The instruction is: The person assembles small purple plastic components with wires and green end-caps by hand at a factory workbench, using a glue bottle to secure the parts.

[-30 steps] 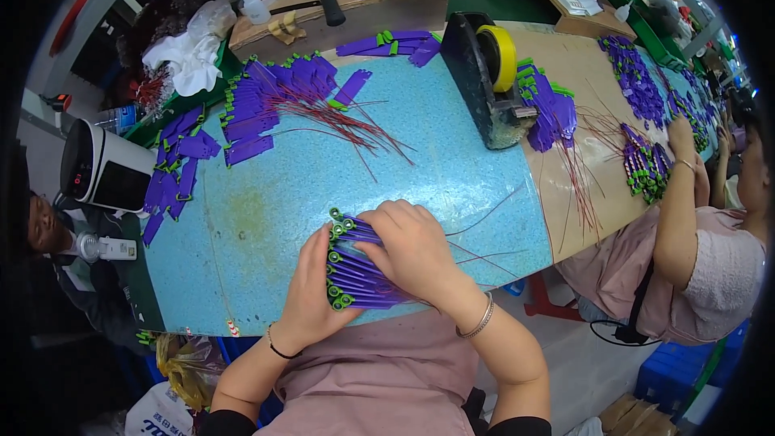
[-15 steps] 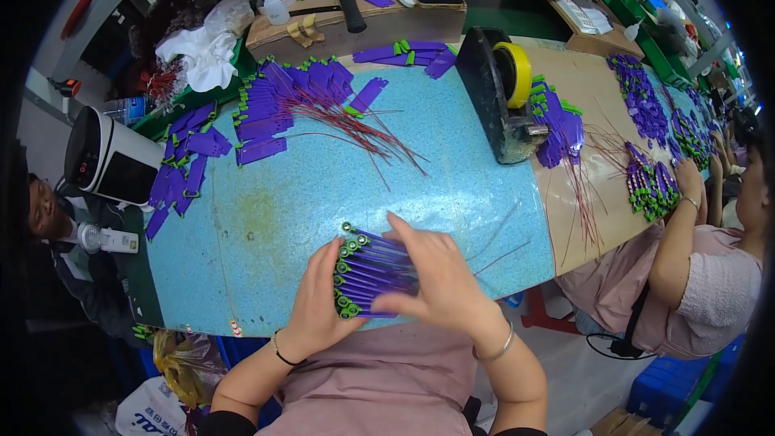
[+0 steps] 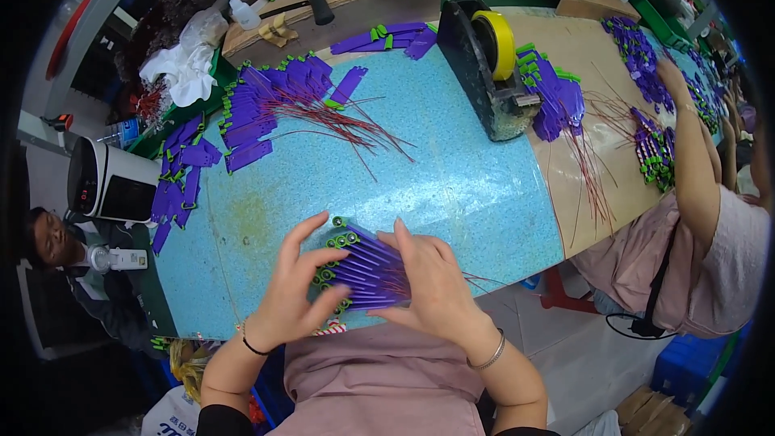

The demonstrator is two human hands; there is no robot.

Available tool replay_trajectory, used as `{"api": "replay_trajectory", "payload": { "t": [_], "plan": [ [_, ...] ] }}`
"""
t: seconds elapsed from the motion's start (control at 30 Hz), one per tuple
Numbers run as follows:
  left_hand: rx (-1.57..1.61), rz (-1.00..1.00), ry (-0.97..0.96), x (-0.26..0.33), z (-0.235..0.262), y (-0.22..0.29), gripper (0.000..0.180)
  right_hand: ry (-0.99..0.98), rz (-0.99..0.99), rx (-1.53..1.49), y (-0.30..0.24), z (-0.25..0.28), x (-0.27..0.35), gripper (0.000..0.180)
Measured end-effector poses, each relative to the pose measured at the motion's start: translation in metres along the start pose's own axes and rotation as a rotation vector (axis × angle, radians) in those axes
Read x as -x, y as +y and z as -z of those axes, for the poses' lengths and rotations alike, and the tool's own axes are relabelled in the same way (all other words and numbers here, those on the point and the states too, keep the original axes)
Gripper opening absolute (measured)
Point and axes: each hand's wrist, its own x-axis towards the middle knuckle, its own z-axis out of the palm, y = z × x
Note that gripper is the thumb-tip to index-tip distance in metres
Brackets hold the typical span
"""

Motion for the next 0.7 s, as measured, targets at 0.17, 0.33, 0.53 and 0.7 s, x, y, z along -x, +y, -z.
{"api": "replay_trajectory", "payload": {
  "t": [0.17,0.33,0.53,0.7],
  "plan": [
    [-0.392,-0.305,0.023,-0.039,0.007,0.005,0.017,-0.004,-0.026,-0.018,0.001,-0.001,0.003,0.12],
    [-0.437,-0.424,-0.128,-0.057,0.006,0.008,0.017,-0.003,-0.037,-0.006,-0.002,0.0,0.002,0.123],
    [-0.477,-0.563,-0.211,-0.065,0.003,0.012,0.011,0.01,-0.056,-0.033,-0.004,-0.001,0.003,0.126],
    [0.229,-0.112,0.258,-0.035,0.046,-0.004,0.012,0.034,-0.062,-0.06,-0.001,-0.001,0.004,0.125]
  ]
}}
